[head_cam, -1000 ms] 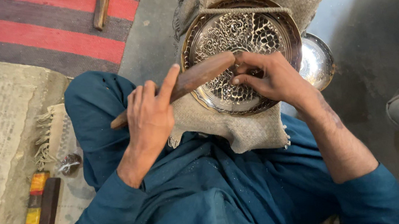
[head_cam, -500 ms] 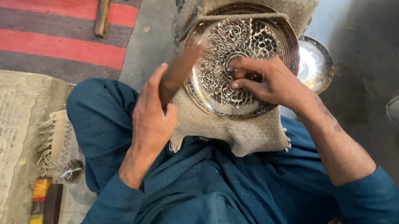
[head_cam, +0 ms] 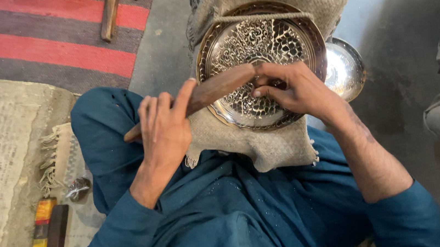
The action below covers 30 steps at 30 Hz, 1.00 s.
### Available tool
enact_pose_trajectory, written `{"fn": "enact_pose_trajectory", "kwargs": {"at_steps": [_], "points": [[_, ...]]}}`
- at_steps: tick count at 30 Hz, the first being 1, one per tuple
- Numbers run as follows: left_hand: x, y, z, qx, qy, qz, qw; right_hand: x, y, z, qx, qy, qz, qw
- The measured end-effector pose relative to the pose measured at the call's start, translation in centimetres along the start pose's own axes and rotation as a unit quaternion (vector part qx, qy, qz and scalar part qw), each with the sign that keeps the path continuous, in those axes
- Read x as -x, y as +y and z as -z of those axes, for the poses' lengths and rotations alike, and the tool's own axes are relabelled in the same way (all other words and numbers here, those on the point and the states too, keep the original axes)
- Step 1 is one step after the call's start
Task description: The person sits on the floor and hand-engraves a decorative pattern into a round brass plate. They hold a small chisel against the plate with one hand and strike it with a wooden mallet held in the other hand, repositioning the chisel repeatedly to work the design, and briefly apply a red marking tool near the end.
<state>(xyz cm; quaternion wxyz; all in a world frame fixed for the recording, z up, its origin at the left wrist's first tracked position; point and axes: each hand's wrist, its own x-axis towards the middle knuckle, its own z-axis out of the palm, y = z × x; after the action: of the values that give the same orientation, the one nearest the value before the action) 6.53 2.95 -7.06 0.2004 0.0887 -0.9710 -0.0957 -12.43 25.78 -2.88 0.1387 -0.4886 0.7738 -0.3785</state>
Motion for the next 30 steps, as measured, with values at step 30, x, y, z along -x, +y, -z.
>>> {"fn": "enact_pose_trajectory", "kwargs": {"at_steps": [30], "points": [[0.45,-0.58,0.69,0.288,0.014,0.068,0.955,0.08,0.50,0.30,-0.022,-0.021,-0.023,0.999]]}}
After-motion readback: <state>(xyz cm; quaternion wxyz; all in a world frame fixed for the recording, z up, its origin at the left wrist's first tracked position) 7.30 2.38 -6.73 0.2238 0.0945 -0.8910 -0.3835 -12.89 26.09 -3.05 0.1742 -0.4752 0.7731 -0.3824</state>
